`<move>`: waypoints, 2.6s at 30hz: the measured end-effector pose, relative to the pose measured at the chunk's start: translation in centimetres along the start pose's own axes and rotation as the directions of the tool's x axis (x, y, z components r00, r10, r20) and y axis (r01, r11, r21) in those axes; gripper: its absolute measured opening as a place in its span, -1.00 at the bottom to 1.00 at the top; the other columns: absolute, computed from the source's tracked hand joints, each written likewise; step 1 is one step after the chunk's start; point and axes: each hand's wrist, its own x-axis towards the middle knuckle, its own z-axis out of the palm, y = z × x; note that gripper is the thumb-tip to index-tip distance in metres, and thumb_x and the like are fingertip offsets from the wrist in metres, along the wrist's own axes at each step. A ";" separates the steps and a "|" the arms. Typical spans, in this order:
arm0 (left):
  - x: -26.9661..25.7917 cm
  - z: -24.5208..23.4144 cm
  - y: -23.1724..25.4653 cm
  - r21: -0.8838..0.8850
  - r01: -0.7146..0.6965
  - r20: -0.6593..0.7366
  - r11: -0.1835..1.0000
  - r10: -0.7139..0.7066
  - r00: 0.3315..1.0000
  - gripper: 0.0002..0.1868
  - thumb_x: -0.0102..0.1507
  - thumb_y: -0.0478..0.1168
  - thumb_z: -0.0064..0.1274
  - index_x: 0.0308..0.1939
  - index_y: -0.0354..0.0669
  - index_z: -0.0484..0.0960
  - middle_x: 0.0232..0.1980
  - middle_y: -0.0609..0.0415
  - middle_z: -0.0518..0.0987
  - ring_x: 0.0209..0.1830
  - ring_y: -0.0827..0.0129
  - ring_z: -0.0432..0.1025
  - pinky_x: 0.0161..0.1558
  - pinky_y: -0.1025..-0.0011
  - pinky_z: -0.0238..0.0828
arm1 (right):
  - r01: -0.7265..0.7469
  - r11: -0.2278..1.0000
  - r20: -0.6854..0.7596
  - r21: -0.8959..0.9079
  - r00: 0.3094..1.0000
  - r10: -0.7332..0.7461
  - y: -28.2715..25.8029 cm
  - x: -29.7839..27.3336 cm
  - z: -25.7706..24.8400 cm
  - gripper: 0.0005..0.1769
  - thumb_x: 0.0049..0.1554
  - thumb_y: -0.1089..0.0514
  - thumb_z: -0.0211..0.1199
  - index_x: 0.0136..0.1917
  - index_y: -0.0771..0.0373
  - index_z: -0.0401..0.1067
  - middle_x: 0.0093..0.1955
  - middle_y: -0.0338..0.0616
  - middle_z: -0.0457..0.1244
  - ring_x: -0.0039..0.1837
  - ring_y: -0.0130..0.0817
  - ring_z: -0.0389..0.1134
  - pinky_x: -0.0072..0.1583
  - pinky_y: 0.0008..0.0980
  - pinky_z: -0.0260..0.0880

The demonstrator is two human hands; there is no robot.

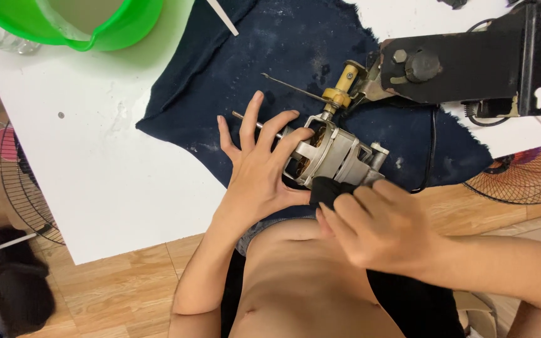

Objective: Cleaning a motor assembly using a brush and a cloth with cleaning solution

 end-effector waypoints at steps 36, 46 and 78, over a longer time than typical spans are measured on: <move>0.3 0.2 0.4 0.029 0.013 -0.006 0.999 -0.013 1.000 -0.16 0.04 0.55 0.10 0.18 0.16 0.49 0.41 0.14 0.33 0.65 -0.10 -0.22 0.41 -0.46 -0.65 | 0.194 0.935 -0.198 0.295 0.970 -0.139 4.1 -0.6 2.3 -0.58 0.30 0.09 0.18 -0.40 0.10 0.25 -0.40 -0.32 -0.03 -0.35 -0.40 -0.02 -0.26 -0.42 0.01; 0.3 0.4 0.2 0.001 0.007 -0.006 1.000 -0.007 1.000 -0.08 0.06 0.64 -0.29 0.21 0.15 0.50 0.43 0.14 0.33 0.66 -0.07 -0.27 0.43 -0.45 -0.72 | 0.118 0.948 -0.187 0.296 0.980 -0.063 4.2 -1.1 2.0 -0.68 0.25 0.18 0.16 -0.36 0.19 0.31 -0.40 -0.30 0.00 -0.38 -0.40 -0.02 -0.29 -0.39 -0.01; 0.2 0.1 0.6 0.033 0.036 0.026 0.999 -0.037 0.999 -0.11 0.02 0.61 -0.08 0.19 0.15 0.53 0.46 0.15 0.31 0.65 -0.07 -0.32 0.41 -0.50 -0.67 | 0.066 0.976 -0.145 0.208 0.989 -0.036 5.7 -0.5 1.5 -0.70 0.28 0.11 0.07 -0.24 0.23 0.46 -0.41 -0.29 -0.03 -0.39 -0.33 -0.02 -0.29 -0.38 0.00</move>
